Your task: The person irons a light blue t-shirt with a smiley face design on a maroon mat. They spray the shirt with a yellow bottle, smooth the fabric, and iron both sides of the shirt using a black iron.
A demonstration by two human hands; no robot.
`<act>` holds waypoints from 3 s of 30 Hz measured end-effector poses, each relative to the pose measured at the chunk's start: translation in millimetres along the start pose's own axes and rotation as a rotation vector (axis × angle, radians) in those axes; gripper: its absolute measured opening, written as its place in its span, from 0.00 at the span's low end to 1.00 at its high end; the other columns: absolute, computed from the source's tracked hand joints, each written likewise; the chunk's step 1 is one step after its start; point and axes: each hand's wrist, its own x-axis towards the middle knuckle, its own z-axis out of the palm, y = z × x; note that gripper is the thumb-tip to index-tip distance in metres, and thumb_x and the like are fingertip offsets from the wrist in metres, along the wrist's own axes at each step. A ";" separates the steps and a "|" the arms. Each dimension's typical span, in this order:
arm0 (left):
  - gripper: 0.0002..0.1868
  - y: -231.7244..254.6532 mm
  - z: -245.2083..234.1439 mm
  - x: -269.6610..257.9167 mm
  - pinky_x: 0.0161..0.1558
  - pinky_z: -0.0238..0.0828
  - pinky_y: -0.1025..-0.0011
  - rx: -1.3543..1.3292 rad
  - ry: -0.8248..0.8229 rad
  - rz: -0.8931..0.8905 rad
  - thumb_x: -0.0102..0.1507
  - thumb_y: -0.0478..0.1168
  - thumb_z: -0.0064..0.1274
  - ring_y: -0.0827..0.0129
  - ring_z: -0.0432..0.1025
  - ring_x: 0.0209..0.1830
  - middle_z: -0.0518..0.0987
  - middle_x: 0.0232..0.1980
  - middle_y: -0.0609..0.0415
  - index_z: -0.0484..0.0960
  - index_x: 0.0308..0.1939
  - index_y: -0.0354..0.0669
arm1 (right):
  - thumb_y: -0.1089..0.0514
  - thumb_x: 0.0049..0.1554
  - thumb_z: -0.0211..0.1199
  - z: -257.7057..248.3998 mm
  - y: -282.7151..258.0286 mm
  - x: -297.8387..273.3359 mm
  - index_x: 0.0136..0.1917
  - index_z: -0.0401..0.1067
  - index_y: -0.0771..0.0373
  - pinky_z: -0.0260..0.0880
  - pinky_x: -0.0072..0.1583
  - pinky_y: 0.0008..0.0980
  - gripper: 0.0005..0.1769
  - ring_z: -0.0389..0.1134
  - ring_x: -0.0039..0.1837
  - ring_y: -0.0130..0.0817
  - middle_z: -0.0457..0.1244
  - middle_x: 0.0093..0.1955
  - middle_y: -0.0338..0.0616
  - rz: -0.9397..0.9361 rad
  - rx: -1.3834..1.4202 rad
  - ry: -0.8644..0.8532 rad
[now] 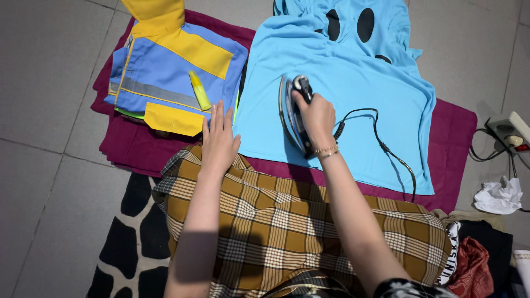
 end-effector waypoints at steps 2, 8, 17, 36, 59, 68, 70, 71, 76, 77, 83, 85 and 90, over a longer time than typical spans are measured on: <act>0.41 1.6 -0.8 -0.9 0.75 0.41 0.43 -0.007 -0.003 -0.005 0.60 0.37 0.60 0.47 0.42 0.83 0.48 0.81 0.37 0.58 0.75 0.33 | 0.31 0.59 0.63 6.6 3.1 9.1 0.36 0.75 0.73 0.68 0.39 0.47 0.38 0.71 0.35 0.56 0.66 0.29 0.59 0.023 0.078 0.015; 0.40 5.1 -1.2 5.0 0.75 0.41 0.42 -0.039 -0.011 -0.034 0.61 0.38 0.58 0.47 0.44 0.82 0.49 0.81 0.37 0.58 0.75 0.35 | 0.33 0.56 0.63 -8.0 0.9 -51.3 0.37 0.74 0.72 0.68 0.38 0.46 0.35 0.70 0.31 0.55 0.63 0.26 0.58 -0.087 0.195 -0.299; 0.39 2.7 1.6 10.3 0.75 0.40 0.42 -0.046 -0.017 -0.041 0.62 0.40 0.56 0.48 0.45 0.82 0.50 0.81 0.38 0.58 0.74 0.34 | 0.36 0.60 0.62 41.9 -31.5 17.3 0.34 0.73 0.74 0.67 0.38 0.46 0.36 0.68 0.33 0.58 0.63 0.27 0.61 -0.081 0.192 0.001; 0.35 2.5 0.1 14.1 0.76 0.36 0.44 -0.125 -0.025 -0.055 0.66 0.42 0.50 0.51 0.45 0.82 0.52 0.80 0.39 0.58 0.74 0.34 | 0.38 0.60 0.60 56.8 -67.8 25.4 0.35 0.73 0.75 0.69 0.37 0.45 0.34 0.72 0.34 0.53 0.65 0.27 0.60 -0.029 0.282 -0.134; 0.31 0.0 4.4 14.7 0.75 0.39 0.43 -0.099 -0.019 -0.053 0.66 0.41 0.51 0.49 0.49 0.81 0.56 0.79 0.37 0.63 0.71 0.34 | 0.35 0.60 0.62 5.3 -29.9 43.8 0.39 0.73 0.73 0.68 0.40 0.49 0.34 0.70 0.36 0.58 0.66 0.31 0.61 -0.056 0.089 -0.019; 0.32 4.2 1.4 16.8 0.75 0.39 0.42 -0.103 -0.026 -0.063 0.65 0.41 0.52 0.49 0.49 0.80 0.57 0.78 0.37 0.63 0.71 0.34 | 0.35 0.56 0.64 -25.4 -16.0 -14.6 0.43 0.77 0.68 0.68 0.38 0.43 0.30 0.70 0.31 0.51 0.66 0.28 0.57 -0.286 0.172 -0.464; 0.32 3.7 1.6 16.8 0.75 0.39 0.42 -0.106 -0.025 -0.060 0.65 0.41 0.51 0.49 0.49 0.80 0.56 0.78 0.38 0.63 0.71 0.34 | 0.34 0.55 0.64 -32.5 -15.5 -27.0 0.42 0.77 0.68 0.68 0.38 0.45 0.30 0.70 0.31 0.52 0.66 0.27 0.57 -0.256 0.083 -0.420; 0.32 3.1 1.9 16.8 0.75 0.39 0.42 -0.104 -0.024 -0.060 0.65 0.41 0.51 0.49 0.49 0.81 0.56 0.78 0.38 0.63 0.71 0.34 | 0.34 0.55 0.64 -34.0 -15.4 -29.8 0.41 0.77 0.68 0.67 0.37 0.45 0.31 0.70 0.31 0.52 0.65 0.27 0.57 -0.243 0.039 -0.398; 0.31 1.6 2.8 14.4 0.75 0.38 0.42 -0.095 -0.017 -0.047 0.65 0.40 0.51 0.49 0.48 0.81 0.55 0.79 0.37 0.63 0.71 0.33 | 0.34 0.58 0.65 -21.0 -12.4 4.2 0.40 0.76 0.69 0.67 0.38 0.47 0.32 0.69 0.33 0.55 0.65 0.28 0.60 -0.096 0.042 -0.149; 0.31 1.8 2.9 15.0 0.75 0.38 0.42 -0.099 -0.027 -0.055 0.66 0.40 0.51 0.49 0.48 0.81 0.55 0.79 0.37 0.63 0.71 0.34 | 0.34 0.60 0.65 -18.3 -10.1 15.6 0.38 0.76 0.71 0.67 0.39 0.46 0.33 0.69 0.34 0.55 0.65 0.28 0.59 -0.084 0.039 -0.095; 0.31 3.1 4.2 15.3 0.75 0.37 0.42 -0.089 -0.035 -0.059 0.65 0.40 0.51 0.49 0.48 0.80 0.55 0.79 0.37 0.64 0.71 0.34 | 0.35 0.59 0.64 -10.4 0.2 39.6 0.41 0.77 0.70 0.68 0.40 0.44 0.31 0.70 0.34 0.52 0.65 0.29 0.58 -0.111 0.176 -0.211; 0.31 2.9 4.0 17.5 0.75 0.37 0.42 -0.085 -0.029 -0.055 0.65 0.40 0.51 0.49 0.49 0.80 0.56 0.78 0.37 0.64 0.71 0.34 | 0.35 0.56 0.65 -17.4 5.7 21.1 0.42 0.77 0.68 0.68 0.39 0.42 0.30 0.70 0.32 0.50 0.66 0.28 0.56 -0.194 0.179 -0.367; 0.31 3.4 5.2 16.0 0.75 0.38 0.42 -0.067 -0.028 -0.053 0.65 0.40 0.52 0.49 0.50 0.80 0.57 0.79 0.37 0.65 0.70 0.33 | 0.33 0.54 0.64 -43.0 12.4 -35.3 0.44 0.79 0.62 0.67 0.38 0.41 0.28 0.69 0.31 0.49 0.65 0.27 0.52 -0.358 0.092 -0.546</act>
